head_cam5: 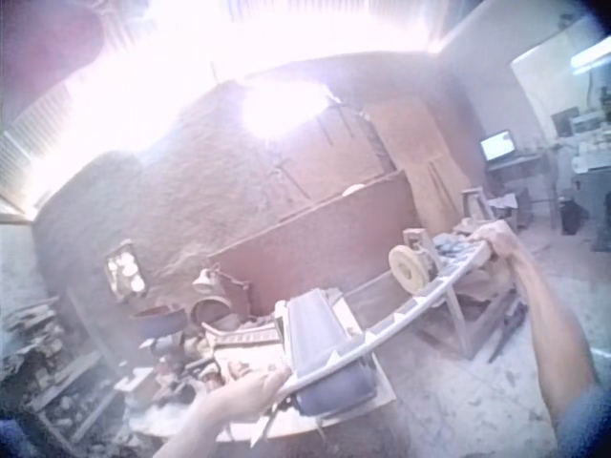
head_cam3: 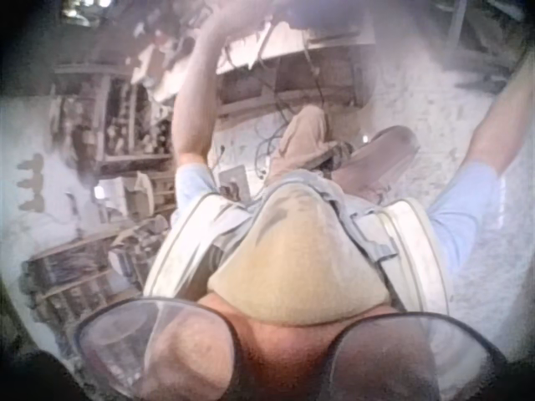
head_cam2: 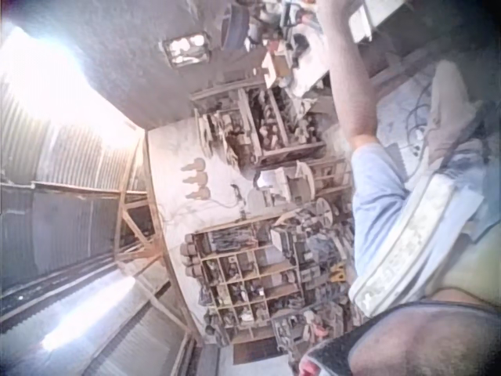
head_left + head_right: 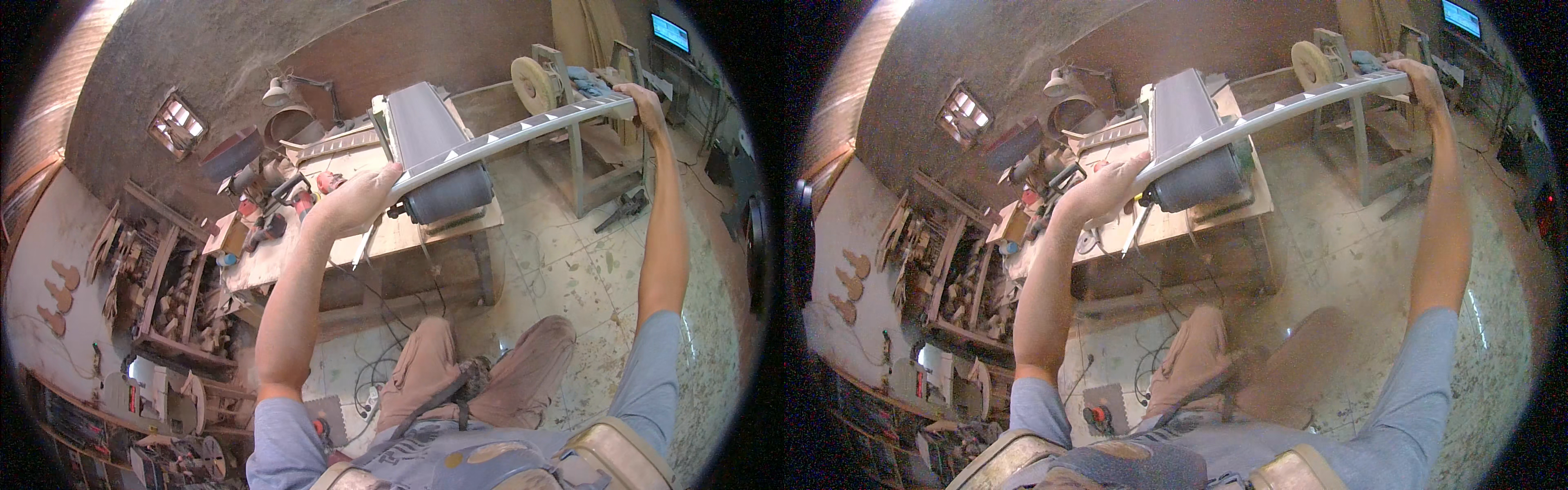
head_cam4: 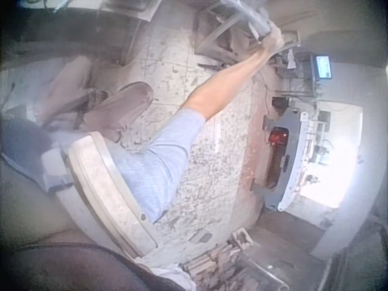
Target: The person holds a wooden guitar neck with both hands and presses the back of it against a running belt sander to smooth the surface, turning the neck to work on different sides.
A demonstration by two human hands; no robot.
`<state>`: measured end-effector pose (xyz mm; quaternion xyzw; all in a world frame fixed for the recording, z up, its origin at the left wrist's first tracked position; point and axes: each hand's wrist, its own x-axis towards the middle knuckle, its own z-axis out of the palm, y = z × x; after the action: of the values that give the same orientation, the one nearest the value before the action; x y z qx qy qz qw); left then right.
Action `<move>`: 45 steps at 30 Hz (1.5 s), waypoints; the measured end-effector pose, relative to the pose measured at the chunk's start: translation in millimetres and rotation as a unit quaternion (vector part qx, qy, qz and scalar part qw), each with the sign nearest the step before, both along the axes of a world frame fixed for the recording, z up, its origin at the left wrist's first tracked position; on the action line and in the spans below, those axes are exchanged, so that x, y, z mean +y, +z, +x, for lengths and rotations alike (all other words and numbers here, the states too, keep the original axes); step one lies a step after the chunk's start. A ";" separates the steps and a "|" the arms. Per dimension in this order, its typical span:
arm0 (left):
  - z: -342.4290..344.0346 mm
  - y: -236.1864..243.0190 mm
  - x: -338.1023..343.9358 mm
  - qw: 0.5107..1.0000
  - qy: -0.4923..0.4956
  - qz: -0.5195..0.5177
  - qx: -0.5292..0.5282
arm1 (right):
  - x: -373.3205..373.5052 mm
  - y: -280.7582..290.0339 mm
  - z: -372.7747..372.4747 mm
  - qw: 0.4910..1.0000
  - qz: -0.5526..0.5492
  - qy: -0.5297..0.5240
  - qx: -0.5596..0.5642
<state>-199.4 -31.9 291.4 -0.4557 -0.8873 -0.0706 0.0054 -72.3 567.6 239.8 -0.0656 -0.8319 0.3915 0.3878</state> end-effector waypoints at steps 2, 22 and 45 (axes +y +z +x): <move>11.2 21.6 9.7 0.982 0.103 -0.025 -0.153 | 8.9 8.7 0.9 0.998 0.028 -0.011 -0.047; 20.8 -10.1 25.7 0.962 0.045 0.150 0.225 | -10.4 -15.5 -9.2 0.960 -0.220 0.132 0.115; 1.5 28.3 12.7 0.954 0.183 -0.064 -0.229 | -5.0 11.9 6.9 0.992 -0.118 -0.004 -0.051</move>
<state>-197.9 -19.2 319.8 -0.2567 -0.9356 -0.1135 -0.2140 -65.5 562.6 251.7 -0.1345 -0.7983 0.4815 0.3359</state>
